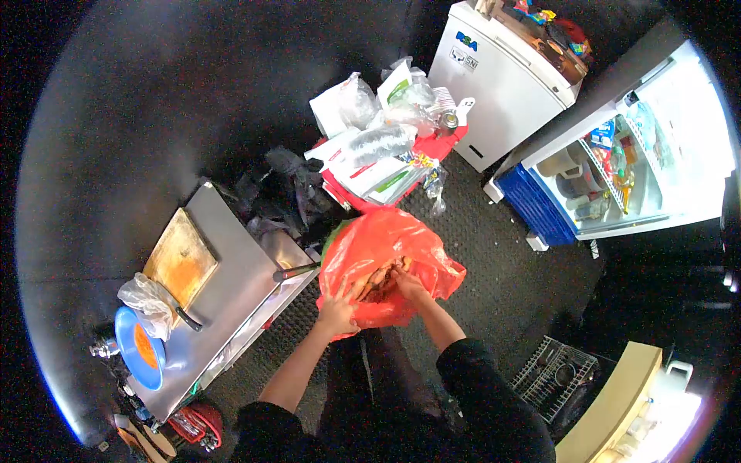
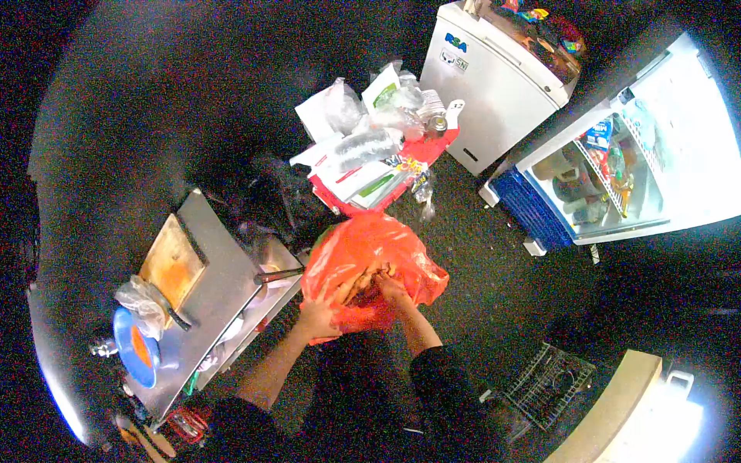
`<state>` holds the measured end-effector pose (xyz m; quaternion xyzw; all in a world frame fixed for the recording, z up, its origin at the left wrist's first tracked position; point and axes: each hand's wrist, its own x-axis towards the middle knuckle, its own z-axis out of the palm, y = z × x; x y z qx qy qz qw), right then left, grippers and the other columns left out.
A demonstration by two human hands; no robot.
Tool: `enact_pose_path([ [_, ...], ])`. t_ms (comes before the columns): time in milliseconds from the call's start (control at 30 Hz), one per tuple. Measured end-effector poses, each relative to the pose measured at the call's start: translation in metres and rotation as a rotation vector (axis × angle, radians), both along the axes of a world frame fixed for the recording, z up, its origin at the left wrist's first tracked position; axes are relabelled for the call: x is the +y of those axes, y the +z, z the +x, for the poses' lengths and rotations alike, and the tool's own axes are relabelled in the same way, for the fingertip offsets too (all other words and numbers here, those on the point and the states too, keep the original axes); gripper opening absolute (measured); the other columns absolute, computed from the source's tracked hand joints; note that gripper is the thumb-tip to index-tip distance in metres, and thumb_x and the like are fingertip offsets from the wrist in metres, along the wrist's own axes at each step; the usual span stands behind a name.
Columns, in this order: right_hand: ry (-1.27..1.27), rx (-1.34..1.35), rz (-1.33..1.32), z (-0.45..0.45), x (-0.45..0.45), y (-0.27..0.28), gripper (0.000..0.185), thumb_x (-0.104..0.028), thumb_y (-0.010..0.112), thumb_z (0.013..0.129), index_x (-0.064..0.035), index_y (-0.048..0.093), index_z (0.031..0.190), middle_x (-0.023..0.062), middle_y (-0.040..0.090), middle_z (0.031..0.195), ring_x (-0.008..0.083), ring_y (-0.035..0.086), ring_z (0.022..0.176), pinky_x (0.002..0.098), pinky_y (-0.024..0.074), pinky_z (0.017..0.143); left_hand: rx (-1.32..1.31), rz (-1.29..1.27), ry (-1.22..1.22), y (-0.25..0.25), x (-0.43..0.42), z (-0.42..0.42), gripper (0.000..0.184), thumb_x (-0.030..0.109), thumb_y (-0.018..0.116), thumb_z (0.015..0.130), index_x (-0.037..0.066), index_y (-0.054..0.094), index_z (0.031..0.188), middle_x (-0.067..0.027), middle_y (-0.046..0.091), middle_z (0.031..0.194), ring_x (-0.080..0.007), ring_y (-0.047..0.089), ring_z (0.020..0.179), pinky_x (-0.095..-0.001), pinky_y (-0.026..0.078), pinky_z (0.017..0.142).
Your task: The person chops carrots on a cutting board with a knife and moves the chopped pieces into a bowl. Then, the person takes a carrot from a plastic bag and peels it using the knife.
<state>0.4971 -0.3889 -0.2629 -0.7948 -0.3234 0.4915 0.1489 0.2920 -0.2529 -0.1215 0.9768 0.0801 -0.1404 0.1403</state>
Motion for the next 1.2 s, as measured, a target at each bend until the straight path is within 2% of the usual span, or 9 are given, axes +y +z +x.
enact_pose_path([
  [167,-0.283,0.36,-0.063,0.001,0.022,0.105,0.052,-0.042,0.027,0.088,-0.014,0.027,0.132,0.0103,0.034,0.133,0.0246,0.033,0.122,0.0337,0.024,0.1,0.013,-0.02,0.015,0.012,-0.001,-0.004,0.053,0.054,0.062,0.056,0.023,0.062,0.1,-0.0081,0.035,0.131,-0.0349,0.018,0.126,-0.068,0.001,0.093],
  [467,-0.36,0.41,0.134,0.003,0.005,0.031,0.051,-0.04,0.037,0.085,-0.0055,0.041,0.123,0.013,0.047,0.119,0.0246,0.042,0.111,0.0358,0.0299,0.094,0.038,-0.058,0.052,-0.014,-0.003,-0.017,0.048,0.047,0.063,0.06,0.024,0.061,0.102,-0.0105,0.034,0.132,-0.0333,0.019,0.127,-0.0656,0.003,0.095],
  [600,-0.403,0.458,-0.097,0.007,0.02,0.119,0.049,-0.04,0.038,0.085,-0.0038,0.048,0.115,0.0138,0.051,0.113,0.0253,0.045,0.105,0.0362,0.0325,0.09,0.093,-0.045,0.039,-0.011,-0.004,-0.015,0.045,0.045,0.063,0.06,0.023,0.062,0.1,-0.0108,0.034,0.132,-0.0334,0.018,0.127,-0.0654,0.002,0.095],
  [700,-0.242,0.28,-0.01,0.009,0.006,0.045,0.049,-0.041,0.035,0.086,-0.0034,0.05,0.112,0.0151,0.052,0.111,0.0252,0.045,0.105,0.0368,0.0326,0.09,0.05,-0.057,0.068,-0.019,-0.007,-0.017,0.043,0.045,0.063,0.06,0.022,0.063,0.097,-0.0111,0.035,0.131,-0.034,0.018,0.127,-0.0657,0.001,0.095],
  [767,-0.318,0.216,0.258,0.006,0.007,0.032,0.036,-0.03,0.041,0.086,-0.002,0.053,0.105,0.0151,0.057,0.1,0.0223,0.051,0.096,0.0368,0.0394,0.081,0.016,-0.061,0.076,-0.019,-0.006,-0.018,0.043,0.044,0.064,0.06,0.022,0.063,0.097,-0.0114,0.035,0.131,-0.0342,0.018,0.127,-0.0657,0.001,0.095],
  [900,-0.346,0.35,0.198,0.01,0.02,0.067,0.018,-0.012,0.047,0.084,0.0007,0.056,0.094,0.0145,0.059,0.083,0.0169,0.057,0.078,0.0328,0.0446,0.066,0.069,0.026,0.026,-0.012,0.002,-0.015,0.049,0.054,0.06,0.062,0.027,0.06,0.103,-0.0097,0.038,0.129,-0.0384,0.017,0.126,-0.0693,0.004,0.092],
  [967,0.011,-0.139,0.736,0.009,0.019,0.066,0.007,-0.001,0.052,0.08,0.0029,0.056,0.085,0.0128,0.056,0.067,0.0124,0.054,0.058,0.0292,0.044,0.051,0.031,0.032,0.05,-0.001,0.004,-0.013,0.049,0.053,0.06,0.062,0.026,0.06,0.103,-0.01,0.038,0.128,-0.0384,0.018,0.126,-0.0691,0.005,0.092],
  [1133,-0.195,-0.112,0.775,-0.005,0.04,0.137,0.016,-0.014,0.054,0.084,0.0014,0.054,0.079,0.0078,0.056,0.061,0.0105,0.051,0.05,0.0281,0.0425,0.045,-0.157,-0.057,0.219,0.02,0.005,-0.017,0.046,0.041,0.064,0.064,0.013,0.06,0.101,-0.0139,0.042,0.124,-0.0308,0.025,0.125,-0.0635,0.005,0.097],
  [1200,-0.375,0.271,0.685,-0.014,0.045,0.17,0.018,-0.017,0.051,0.086,0.0005,0.055,0.085,0.0041,0.056,0.063,0.0079,0.051,0.053,0.0247,0.0422,0.047,-0.305,-0.295,0.483,0.014,0.007,-0.016,0.049,0.04,0.058,0.073,0.009,0.053,0.111,-0.014,0.044,0.122,-0.0261,0.031,0.122,-0.0616,0.006,0.097],
])
